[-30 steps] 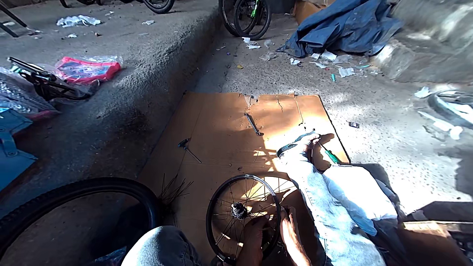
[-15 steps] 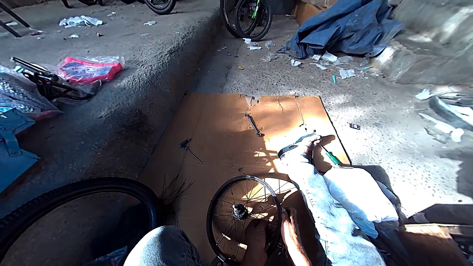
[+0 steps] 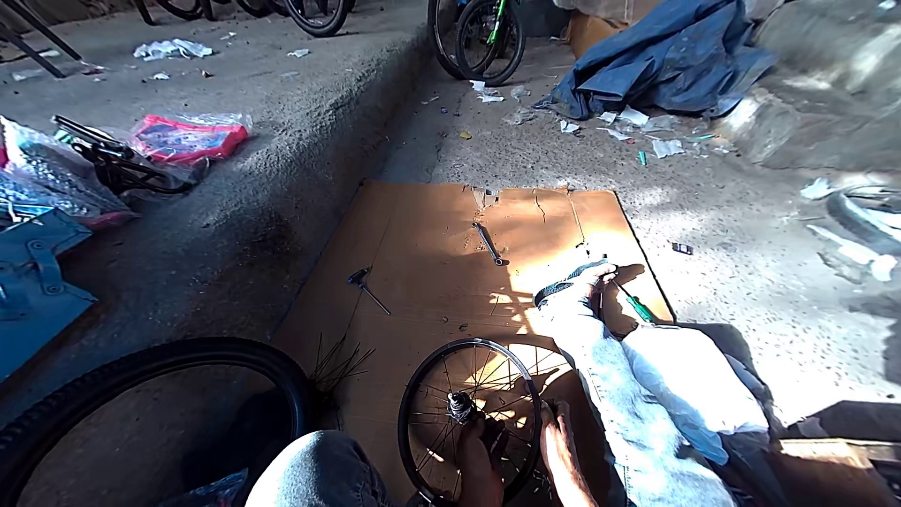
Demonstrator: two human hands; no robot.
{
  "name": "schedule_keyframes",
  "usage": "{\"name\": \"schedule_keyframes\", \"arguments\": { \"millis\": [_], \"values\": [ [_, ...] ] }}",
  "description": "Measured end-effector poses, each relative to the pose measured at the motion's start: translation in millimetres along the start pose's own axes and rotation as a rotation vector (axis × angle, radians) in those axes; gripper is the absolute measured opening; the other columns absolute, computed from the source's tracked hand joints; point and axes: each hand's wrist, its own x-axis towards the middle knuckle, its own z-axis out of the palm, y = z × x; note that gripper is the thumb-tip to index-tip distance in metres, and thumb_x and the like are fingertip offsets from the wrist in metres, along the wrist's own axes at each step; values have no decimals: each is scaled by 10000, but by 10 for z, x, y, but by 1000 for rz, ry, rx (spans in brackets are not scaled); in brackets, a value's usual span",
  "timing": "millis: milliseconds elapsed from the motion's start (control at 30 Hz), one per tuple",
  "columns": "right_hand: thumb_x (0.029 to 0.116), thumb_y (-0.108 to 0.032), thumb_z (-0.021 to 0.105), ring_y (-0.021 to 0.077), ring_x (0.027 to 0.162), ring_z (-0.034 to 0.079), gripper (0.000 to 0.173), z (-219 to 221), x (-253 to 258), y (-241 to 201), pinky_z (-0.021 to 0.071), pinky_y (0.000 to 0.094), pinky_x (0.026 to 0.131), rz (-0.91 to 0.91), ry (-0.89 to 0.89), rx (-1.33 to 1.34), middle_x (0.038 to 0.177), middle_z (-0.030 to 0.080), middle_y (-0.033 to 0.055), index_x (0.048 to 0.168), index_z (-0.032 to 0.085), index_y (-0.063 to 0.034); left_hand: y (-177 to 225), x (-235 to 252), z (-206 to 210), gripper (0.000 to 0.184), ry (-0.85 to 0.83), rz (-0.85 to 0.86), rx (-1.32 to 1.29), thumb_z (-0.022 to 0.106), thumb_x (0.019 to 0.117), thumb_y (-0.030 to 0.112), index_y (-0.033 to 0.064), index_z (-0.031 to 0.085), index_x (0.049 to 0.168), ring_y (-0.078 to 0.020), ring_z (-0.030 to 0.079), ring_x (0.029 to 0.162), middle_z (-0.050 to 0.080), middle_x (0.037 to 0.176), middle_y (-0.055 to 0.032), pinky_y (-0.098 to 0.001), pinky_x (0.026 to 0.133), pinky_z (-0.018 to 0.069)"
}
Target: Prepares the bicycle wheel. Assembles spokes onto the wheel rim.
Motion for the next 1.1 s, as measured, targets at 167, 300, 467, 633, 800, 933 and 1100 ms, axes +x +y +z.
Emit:
{"name": "schedule_keyframes", "arguments": {
  "millis": [167, 300, 467, 633, 800, 933, 1100],
  "values": [
    [1072, -154, 453, 192, 930, 614, 256, -6, -4, 3, 531, 351, 832, 10, -1, 55, 1072, 603, 148, 1241, 546, 14, -15, 6, -112, 280, -25, 75, 154, 523, 1088, 139, -54, 550, 1289, -308, 724, 879, 672, 1085, -228, -436, 774, 625],
    [1075, -153, 451, 195, 876, 620, 248, 10, -5, 13, 543, 357, 778, 29, -7, 93, 1055, 599, 146, 1239, 546, 7, 35, 37, -165, 288, -3, 88, 183, 551, 1077, 137, -68, 557, 1279, -312, 728, 852, 672, 1081, -237, -431, 746, 632],
    [1094, -181, 438, 189, 755, 609, 267, 43, -62, -39, 540, 359, 682, 111, 12, 180, 975, 604, 131, 1261, 531, 6, 71, 87, -201, 260, 23, 166, 597, 601, 1058, 156, -57, 580, 1205, -258, 689, 641, 676, 933, -199, -390, 580, 609],
    [1091, -177, 448, 169, 913, 615, 290, 15, -192, -178, 529, 332, 820, 71, 1, 131, 1070, 621, 133, 1301, 535, 4, 146, 81, -57, 311, 69, 127, 700, 467, 1117, 205, -70, 609, 1145, -229, 714, 655, 721, 916, -172, -377, 613, 618],
    [1103, -183, 418, 166, 675, 611, 271, 57, -173, -151, 555, 321, 606, 94, 0, 266, 908, 601, 110, 1264, 516, 11, 145, 104, -20, 279, 110, 66, 490, 519, 1096, 168, -90, 588, 1180, -247, 733, 711, 715, 973, -207, -375, 657, 634],
    [1117, -189, 377, 160, 562, 550, 268, 103, -148, -176, 507, 316, 514, 120, -15, 379, 802, 567, 87, 1278, 495, -10, 49, 191, -84, 246, 48, 95, 210, 519, 1080, 91, -102, 544, 1229, -301, 750, 819, 707, 1006, -250, -407, 738, 645],
    [1119, -206, 369, 161, 541, 549, 245, 109, -106, -158, 506, 311, 488, 146, -14, 425, 783, 561, 84, 1232, 489, -25, 30, 193, -130, 213, -17, 74, 166, 526, 1068, 61, -89, 555, 1217, -328, 742, 837, 695, 1005, -247, -446, 734, 646]
  ]
}}
